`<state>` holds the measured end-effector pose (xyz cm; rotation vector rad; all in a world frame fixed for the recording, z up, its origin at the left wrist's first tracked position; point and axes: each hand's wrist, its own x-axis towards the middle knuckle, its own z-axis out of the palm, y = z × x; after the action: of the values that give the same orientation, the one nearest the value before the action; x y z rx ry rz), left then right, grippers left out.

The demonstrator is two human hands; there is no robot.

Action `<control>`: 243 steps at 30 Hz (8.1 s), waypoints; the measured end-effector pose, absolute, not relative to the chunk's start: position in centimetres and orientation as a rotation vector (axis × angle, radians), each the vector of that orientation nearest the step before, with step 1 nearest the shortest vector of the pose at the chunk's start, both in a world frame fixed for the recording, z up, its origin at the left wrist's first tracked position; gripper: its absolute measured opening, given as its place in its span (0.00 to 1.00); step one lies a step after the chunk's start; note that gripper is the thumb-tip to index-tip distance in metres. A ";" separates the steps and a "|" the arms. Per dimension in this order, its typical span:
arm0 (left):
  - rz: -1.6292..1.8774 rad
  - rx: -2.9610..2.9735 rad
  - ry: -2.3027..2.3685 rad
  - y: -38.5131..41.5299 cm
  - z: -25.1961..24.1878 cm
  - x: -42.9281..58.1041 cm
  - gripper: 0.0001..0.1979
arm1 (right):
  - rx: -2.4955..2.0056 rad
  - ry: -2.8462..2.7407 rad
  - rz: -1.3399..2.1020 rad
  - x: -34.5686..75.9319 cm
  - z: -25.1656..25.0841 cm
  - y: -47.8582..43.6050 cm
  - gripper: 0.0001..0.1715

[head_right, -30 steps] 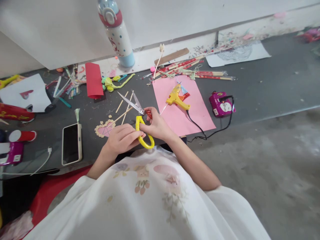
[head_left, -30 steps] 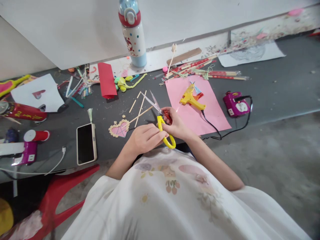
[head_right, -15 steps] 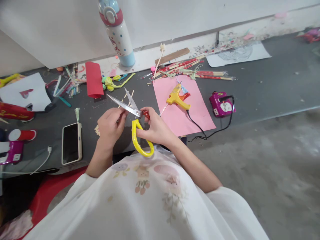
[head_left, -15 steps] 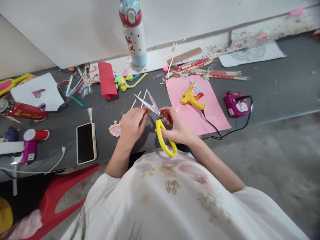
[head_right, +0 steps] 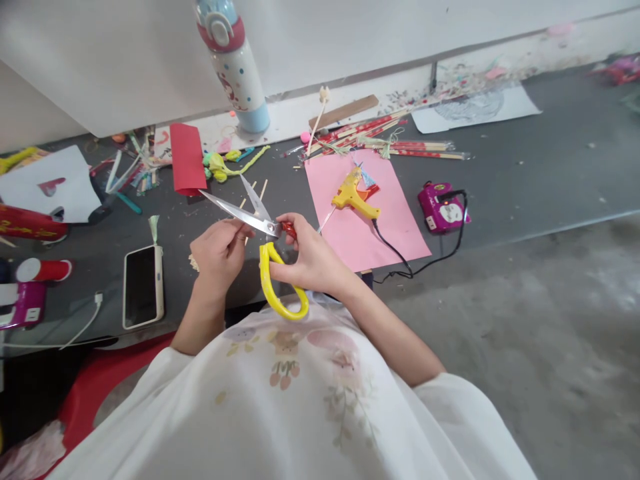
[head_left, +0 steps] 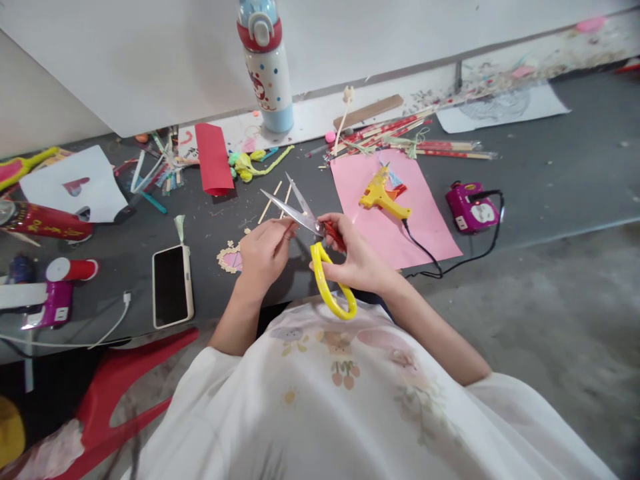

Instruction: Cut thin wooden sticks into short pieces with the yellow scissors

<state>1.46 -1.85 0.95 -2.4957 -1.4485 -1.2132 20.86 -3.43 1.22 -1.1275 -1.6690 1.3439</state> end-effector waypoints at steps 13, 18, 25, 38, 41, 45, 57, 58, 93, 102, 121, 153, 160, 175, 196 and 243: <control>-1.176 -2.619 -1.491 -1.6 0.7 1.2 0.11 | -1.112 -1.585 1.478 21.2 0.6 -3.2 0.31; -1.165 -2.649 -1.481 -1.4 0.7 1.2 0.11 | -1.140 -1.595 1.460 21.2 0.1 -3.3 0.27; -1.090 -2.553 -1.528 -1.1 0.6 1.8 0.09 | -1.170 -1.413 1.533 20.4 -1.3 -3.0 0.26; -1.711 -2.714 -1.028 -3.8 2.4 6.0 0.19 | -1.241 -1.255 1.549 19.5 -3.9 -1.3 0.28; -1.847 -2.751 -1.109 -3.7 2.1 6.5 0.21 | -1.246 -1.272 1.540 19.4 -3.9 -1.2 0.27; -2.009 -2.742 -1.186 -3.5 1.6 6.7 0.21 | -1.274 -1.282 1.545 19.5 -3.5 -1.0 0.27; -2.127 -2.748 -1.147 -3.4 1.0 7.1 0.21 | -1.277 -1.271 1.567 19.7 -3.6 -0.8 0.26; -2.123 -2.744 -1.156 -3.4 1.0 7.2 0.21 | -1.278 -1.263 1.570 19.6 -3.6 -0.8 0.27; -1.181 -2.457 -1.356 -1.7 -0.4 1.8 0.09 | -1.081 -1.593 1.485 21.1 -0.2 -3.2 0.30; -1.280 -2.451 -1.418 -1.7 -0.1 1.8 0.08 | -1.111 -1.715 1.386 21.4 0.5 -3.1 0.31; -1.297 -2.598 -1.506 -1.0 0.5 1.3 0.12 | -1.156 -1.898 1.304 22.5 1.6 -2.8 0.36; -1.272 -2.664 -1.777 -1.0 0.8 2.2 0.13 | -1.195 -1.728 1.403 21.8 1.3 -2.6 0.37; -1.211 -2.715 -1.792 -0.7 0.9 2.1 0.14 | -1.196 -1.647 1.488 21.6 0.4 -2.7 0.34; -1.138 -2.752 -1.828 -0.5 1.0 1.9 0.18 | -1.240 -1.849 1.261 21.8 1.2 -3.0 0.39; -1.130 -2.801 -1.877 -0.9 1.7 2.1 0.19 | -1.211 -1.884 1.226 22.1 1.7 -3.0 0.40; -1.597 -2.651 -1.730 -2.4 1.5 4.2 0.18 | -1.305 -1.238 1.645 19.6 -1.6 -1.7 0.30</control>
<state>4.17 -2.43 1.46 -2.6514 -1.7304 -1.5968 19.64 -1.70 -1.62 -1.3048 -1.2375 1.6449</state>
